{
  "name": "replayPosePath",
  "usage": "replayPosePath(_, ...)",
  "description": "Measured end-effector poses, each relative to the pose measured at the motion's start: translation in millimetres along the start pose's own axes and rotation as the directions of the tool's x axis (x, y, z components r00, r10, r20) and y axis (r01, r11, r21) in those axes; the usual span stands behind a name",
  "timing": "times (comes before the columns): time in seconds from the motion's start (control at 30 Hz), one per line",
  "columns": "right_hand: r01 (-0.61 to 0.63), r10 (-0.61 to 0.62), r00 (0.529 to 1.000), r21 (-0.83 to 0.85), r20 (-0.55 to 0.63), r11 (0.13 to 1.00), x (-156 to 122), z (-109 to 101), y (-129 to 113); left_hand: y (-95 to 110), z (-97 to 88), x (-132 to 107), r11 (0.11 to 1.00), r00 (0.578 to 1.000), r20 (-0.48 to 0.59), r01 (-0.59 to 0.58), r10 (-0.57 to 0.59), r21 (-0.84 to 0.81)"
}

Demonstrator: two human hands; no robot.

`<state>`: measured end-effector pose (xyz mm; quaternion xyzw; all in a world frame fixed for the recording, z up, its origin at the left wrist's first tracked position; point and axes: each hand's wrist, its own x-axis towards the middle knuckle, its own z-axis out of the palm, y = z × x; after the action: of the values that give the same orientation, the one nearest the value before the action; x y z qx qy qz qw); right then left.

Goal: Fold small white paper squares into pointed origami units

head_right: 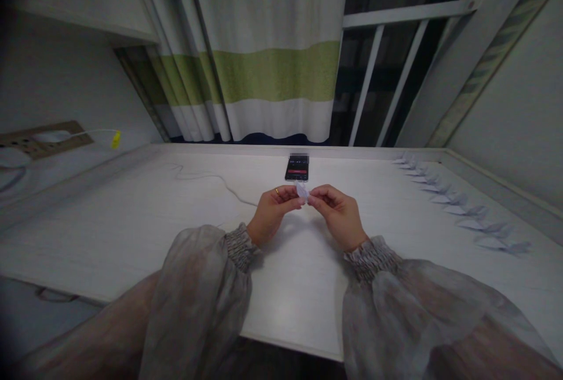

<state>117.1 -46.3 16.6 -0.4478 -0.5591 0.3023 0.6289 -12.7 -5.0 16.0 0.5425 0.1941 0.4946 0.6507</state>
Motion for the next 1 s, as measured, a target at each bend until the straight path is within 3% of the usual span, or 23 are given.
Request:
replayPosePath(0.23,-0.039,0.039,0.999,0.026,-0.018,0.999,-1,1,1,2,1.4,-1,1.0,1.0,0.004,0.005,-0.005,-0.006)
replayPosePath(0.63,0.012,-0.006,0.997,0.083,-0.077,0.996,2,2,2,-2,-0.1,0,0.999,0.999,0.026,-0.036,0.035,0.039)
replayPosePath(1.0,0.094,-0.099,0.994,0.09,0.044,0.991,1,3,4,-7,-2.9,2,0.998,0.999,0.015,-0.042,0.041,0.05)
